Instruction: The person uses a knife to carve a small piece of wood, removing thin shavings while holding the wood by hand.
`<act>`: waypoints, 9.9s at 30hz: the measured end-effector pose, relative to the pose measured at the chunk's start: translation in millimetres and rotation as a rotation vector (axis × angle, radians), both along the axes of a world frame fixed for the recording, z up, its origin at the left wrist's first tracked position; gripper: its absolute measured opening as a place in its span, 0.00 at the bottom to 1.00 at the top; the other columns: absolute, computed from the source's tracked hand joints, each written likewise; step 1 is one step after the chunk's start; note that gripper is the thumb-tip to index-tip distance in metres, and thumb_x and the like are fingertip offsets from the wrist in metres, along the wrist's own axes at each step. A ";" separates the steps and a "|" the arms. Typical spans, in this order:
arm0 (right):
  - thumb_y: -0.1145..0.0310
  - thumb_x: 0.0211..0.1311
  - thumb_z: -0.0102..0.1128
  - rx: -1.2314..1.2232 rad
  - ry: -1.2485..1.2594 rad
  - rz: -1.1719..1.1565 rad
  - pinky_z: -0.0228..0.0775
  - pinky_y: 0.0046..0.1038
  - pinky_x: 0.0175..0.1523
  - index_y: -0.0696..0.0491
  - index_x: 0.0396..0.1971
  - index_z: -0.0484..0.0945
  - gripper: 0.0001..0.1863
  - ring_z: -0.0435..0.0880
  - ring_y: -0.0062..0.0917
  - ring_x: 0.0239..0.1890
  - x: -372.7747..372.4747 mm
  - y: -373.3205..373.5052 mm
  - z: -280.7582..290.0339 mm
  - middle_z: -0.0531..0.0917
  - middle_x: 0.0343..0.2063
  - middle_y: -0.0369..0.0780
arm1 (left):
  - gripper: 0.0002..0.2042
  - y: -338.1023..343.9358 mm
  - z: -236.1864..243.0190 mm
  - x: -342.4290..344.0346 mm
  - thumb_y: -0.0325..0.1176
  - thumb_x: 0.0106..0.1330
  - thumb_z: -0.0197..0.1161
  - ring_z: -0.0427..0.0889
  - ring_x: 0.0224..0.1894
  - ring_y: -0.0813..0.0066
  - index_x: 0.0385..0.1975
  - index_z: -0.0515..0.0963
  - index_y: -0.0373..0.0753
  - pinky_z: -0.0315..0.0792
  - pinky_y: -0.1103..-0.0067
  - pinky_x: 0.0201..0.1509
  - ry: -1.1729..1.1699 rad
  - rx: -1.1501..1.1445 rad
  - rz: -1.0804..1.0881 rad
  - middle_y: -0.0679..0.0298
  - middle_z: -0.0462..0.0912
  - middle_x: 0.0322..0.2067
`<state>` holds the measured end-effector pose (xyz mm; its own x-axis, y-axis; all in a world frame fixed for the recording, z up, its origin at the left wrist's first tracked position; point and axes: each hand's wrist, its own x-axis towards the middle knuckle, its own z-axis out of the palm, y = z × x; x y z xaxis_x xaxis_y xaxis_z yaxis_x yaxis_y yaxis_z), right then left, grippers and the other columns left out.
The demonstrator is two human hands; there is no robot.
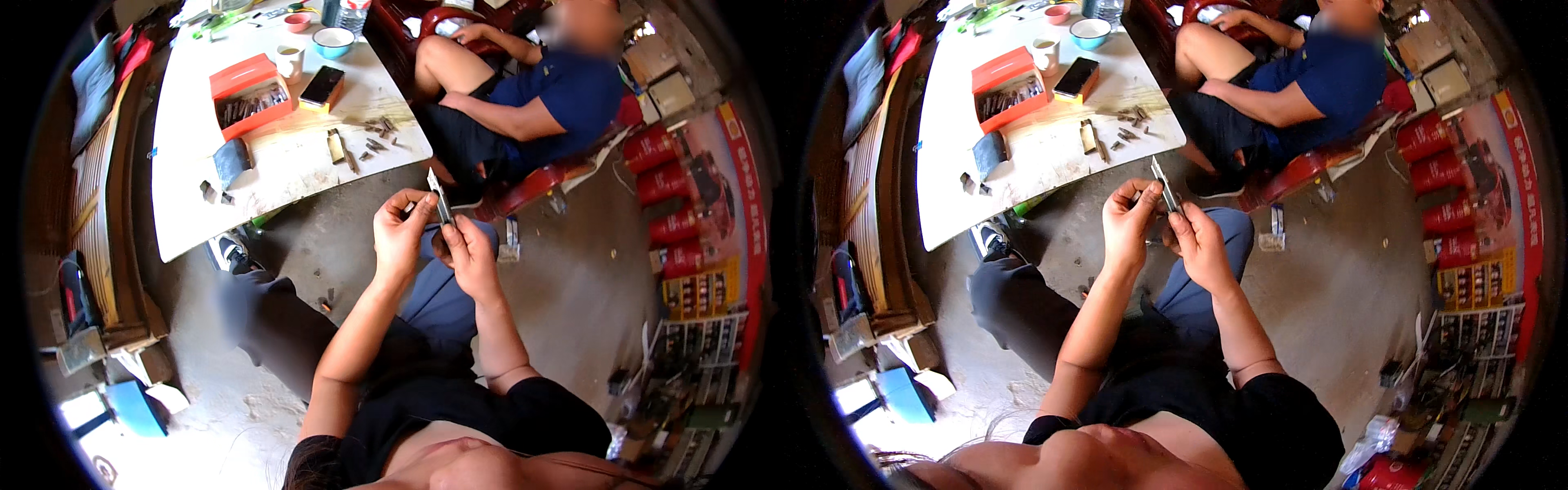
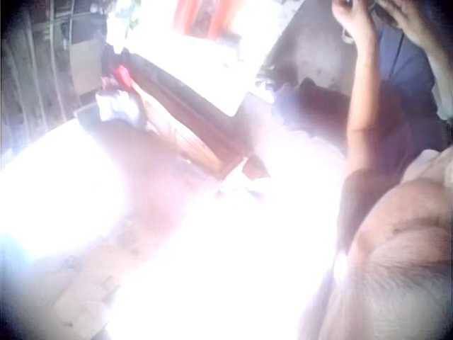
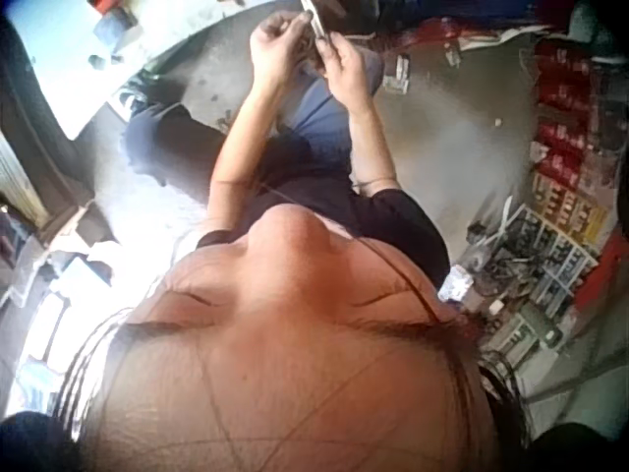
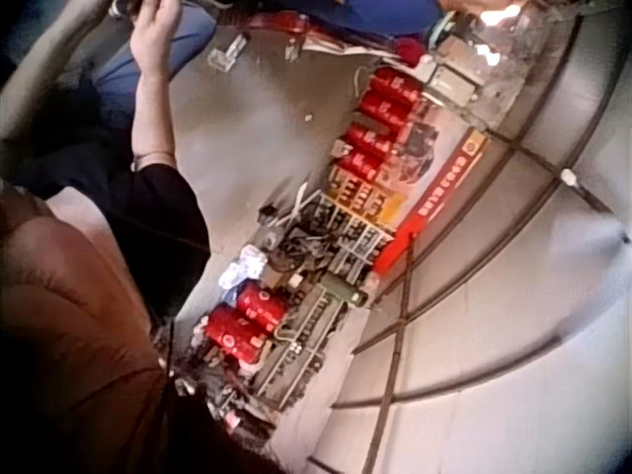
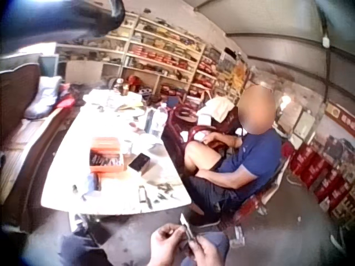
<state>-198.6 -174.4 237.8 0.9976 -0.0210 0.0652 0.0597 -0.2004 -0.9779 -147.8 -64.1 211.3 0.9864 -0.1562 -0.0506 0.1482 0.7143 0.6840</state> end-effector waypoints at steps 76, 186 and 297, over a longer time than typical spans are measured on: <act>0.52 0.56 0.64 0.611 -0.177 0.097 0.61 0.15 0.20 0.59 0.39 0.73 0.24 0.68 0.14 0.21 -15.1 35.3 50.9 0.73 0.27 0.36 | 0.25 20.2 33.7 -7.9 0.55 0.72 0.39 0.50 0.16 0.83 0.17 0.60 0.42 0.47 0.84 0.19 -0.110 -0.799 -0.204 0.71 0.55 0.18; 0.75 0.57 0.59 -0.169 -0.637 0.026 0.69 0.25 0.33 0.56 0.29 0.65 0.09 0.76 0.24 0.23 -13.0 42.7 33.8 0.78 0.22 0.41 | 0.20 14.3 40.6 -12.8 0.46 0.74 0.42 0.53 0.16 0.82 0.18 0.58 0.44 0.50 0.81 0.19 0.027 -0.613 -0.062 0.70 0.57 0.13; 0.65 0.60 0.63 0.326 -0.251 -0.006 0.77 0.21 0.37 0.63 0.50 0.72 0.22 0.81 0.18 0.33 -10.5 10.9 18.4 0.82 0.36 0.41 | 0.24 13.4 36.7 -20.0 0.51 0.73 0.41 0.66 0.15 0.81 0.17 0.59 0.41 0.60 0.84 0.16 -0.067 -0.364 0.160 0.53 0.79 0.37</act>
<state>-209.1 -163.5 256.2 0.9513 -0.0865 0.2960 0.3047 0.1162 -0.9453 -167.8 -50.7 248.0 0.9990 0.0033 0.0448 -0.0204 0.9222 0.3862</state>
